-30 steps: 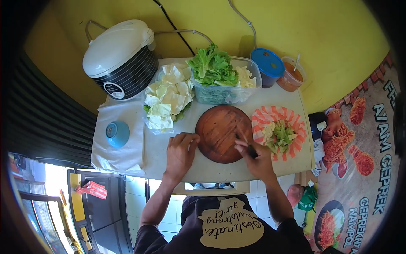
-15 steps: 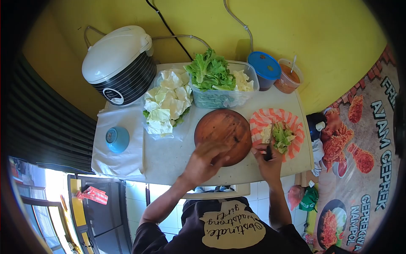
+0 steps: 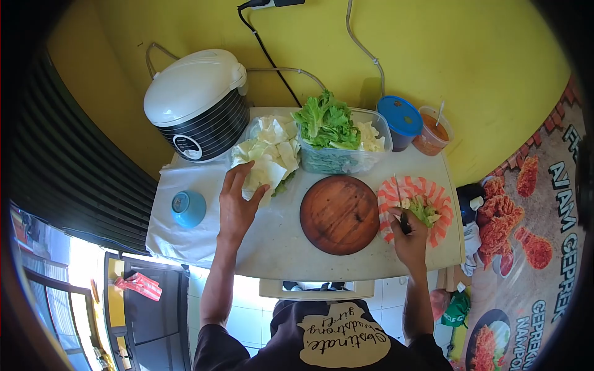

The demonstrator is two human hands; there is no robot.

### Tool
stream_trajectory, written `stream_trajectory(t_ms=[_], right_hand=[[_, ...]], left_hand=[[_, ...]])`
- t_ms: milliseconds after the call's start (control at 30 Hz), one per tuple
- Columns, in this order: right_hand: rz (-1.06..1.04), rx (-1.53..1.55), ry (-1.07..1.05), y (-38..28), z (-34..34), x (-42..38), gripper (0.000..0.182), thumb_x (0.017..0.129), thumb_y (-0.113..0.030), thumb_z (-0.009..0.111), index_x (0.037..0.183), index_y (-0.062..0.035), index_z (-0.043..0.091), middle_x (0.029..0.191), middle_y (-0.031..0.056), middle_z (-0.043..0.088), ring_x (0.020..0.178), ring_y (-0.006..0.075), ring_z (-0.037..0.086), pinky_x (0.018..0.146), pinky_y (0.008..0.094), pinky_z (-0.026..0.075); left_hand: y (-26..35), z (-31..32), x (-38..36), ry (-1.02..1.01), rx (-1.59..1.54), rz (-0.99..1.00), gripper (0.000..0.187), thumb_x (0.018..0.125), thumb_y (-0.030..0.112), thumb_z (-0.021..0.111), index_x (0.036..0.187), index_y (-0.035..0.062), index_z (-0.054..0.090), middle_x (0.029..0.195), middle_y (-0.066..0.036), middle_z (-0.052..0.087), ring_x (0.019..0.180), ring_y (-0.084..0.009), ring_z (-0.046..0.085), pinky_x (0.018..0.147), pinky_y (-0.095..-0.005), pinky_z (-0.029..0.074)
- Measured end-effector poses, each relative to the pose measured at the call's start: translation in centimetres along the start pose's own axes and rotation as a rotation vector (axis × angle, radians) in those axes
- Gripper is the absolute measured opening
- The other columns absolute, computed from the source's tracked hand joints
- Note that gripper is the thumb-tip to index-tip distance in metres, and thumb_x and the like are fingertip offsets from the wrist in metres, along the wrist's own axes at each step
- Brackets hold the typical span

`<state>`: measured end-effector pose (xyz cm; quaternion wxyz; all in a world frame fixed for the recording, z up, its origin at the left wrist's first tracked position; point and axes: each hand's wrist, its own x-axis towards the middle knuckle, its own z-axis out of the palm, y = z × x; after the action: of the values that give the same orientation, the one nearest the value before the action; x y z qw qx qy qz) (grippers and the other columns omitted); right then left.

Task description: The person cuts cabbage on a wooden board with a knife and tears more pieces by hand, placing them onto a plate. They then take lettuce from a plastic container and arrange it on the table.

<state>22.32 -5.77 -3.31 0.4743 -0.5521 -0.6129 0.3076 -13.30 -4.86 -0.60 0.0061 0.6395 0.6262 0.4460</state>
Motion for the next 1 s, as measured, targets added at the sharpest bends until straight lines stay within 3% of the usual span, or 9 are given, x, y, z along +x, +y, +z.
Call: stream_trajectory(t_ms=[267,333,400,533,767,800,867,933,1000], right_hand=[[-0.007,-0.125,-0.198,-3.0,2.4,1.4,0.021,0.098,-0.014,0.064,0.111,0.0022,0.069,0.087,0.0027,0.069,0.075,0.0053,0.057,0.069,0.0206,0.045],[-0.144,0.136,-0.226,-3.9,3.9,1.7,0.025,0.099,-0.018,0.063,0.113,0.0022,0.068,0.097,0.0065,0.073,0.082,0.0073,0.062,0.076,0.0226,0.048],[-0.167,0.164,-0.287,-4.8,5.0,1.9,0.025,0.098,-0.017,0.065,0.114,0.0014,0.068,0.096,0.0082,0.074,0.085,0.0092,0.065,0.077,0.024,0.05],[-0.208,0.24,-0.417,-6.3,6.9,2.5,0.026,0.096,-0.015,0.067,0.117,0.0001,0.069,0.097,0.0101,0.074,0.087,0.0124,0.069,0.079,0.0252,0.052],[-0.152,0.237,-0.362,-4.3,7.4,3.1,0.021,0.086,-0.014,0.077,0.104,-0.0034,0.073,0.064,-0.0064,0.052,0.055,0.0012,0.037,0.051,0.0225,0.029],[-0.152,0.237,-0.357,-4.5,6.9,3.3,0.021,0.086,-0.014,0.077,0.104,-0.0034,0.073,0.064,-0.0064,0.052,0.055,0.0012,0.037,0.051,0.0225,0.029],[-0.112,0.133,-0.362,-5.2,5.3,4.0,0.017,0.088,-0.01,0.076,0.101,0.0005,0.072,0.086,0.0023,0.07,0.07,0.0053,0.061,0.064,0.0196,0.047],[-0.112,0.172,-0.234,-4.9,4.4,5.5,0.015,0.087,-0.009,0.076,0.099,-0.0008,0.072,0.078,-0.0004,0.067,0.064,0.0037,0.053,0.059,0.0202,0.041],[-0.103,0.212,-0.114,-4.2,3.8,7.5,0.012,0.087,-0.009,0.075,0.096,-0.0022,0.072,0.071,-0.0031,0.063,0.059,0.0021,0.045,0.055,0.0207,0.035]], left_hand=[[-0.5,-1.1,-0.8,0.342,-0.173,-0.124,0.027,0.092,0.004,0.069,0.118,-0.0001,0.064,0.104,-0.015,0.074,0.101,-0.0267,0.071,0.087,-0.0337,0.053],[1.1,-1.4,-0.9,0.358,-0.235,-0.136,0.023,0.095,0.006,0.066,0.116,-0.0025,0.064,0.099,-0.014,0.074,0.096,-0.0201,0.071,0.083,-0.0298,0.053],[2.9,-0.8,-1.4,0.161,-0.805,-0.293,0.022,0.097,0.007,0.065,0.116,-0.0043,0.064,0.097,-0.013,0.074,0.09,-0.0141,0.069,0.08,-0.0269,0.053],[6.0,2.1,-2.2,-0.063,-1.056,-0.44,0.021,0.097,0.004,0.063,0.116,-0.0055,0.063,0.096,-0.012,0.073,0.087,-0.01,0.067,0.076,-0.0238,0.054],[7.7,4.8,-3.1,-0.138,-1.133,-0.45,0.022,0.096,0.002,0.064,0.116,-0.0052,0.063,0.105,-0.014,0.072,0.088,-0.0109,0.068,0.077,-0.0247,0.056],[7.2,5.0,-3.3,-0.118,-1.066,-0.412,0.023,0.093,0.002,0.067,0.115,-0.0027,0.064,0.103,-0.012,0.073,0.087,-0.0131,0.068,0.077,-0.0278,0.056],[6.2,4.7,-2.8,-0.108,-1.006,-0.36,0.025,0.09,0.002,0.071,0.115,-0.0003,0.065,0.101,-0.01,0.073,0.087,-0.0153,0.069,0.076,-0.0309,0.055],[4.4,3.4,-1.8,0.15,-0.042,0.188,0.032,0.081,0.007,0.078,0.112,0.0068,0.069,0.096,-0.004,0.07,0.09,-0.0219,0.064,0.081,-0.0381,0.05],[3.4,2.8,-1.2,0.132,0.226,0.156,0.037,0.074,0.012,0.082,0.109,0.0121,0.071,0.098,-0.003,0.065,0.096,-0.0266,0.058,0.085,-0.0402,0.044]])
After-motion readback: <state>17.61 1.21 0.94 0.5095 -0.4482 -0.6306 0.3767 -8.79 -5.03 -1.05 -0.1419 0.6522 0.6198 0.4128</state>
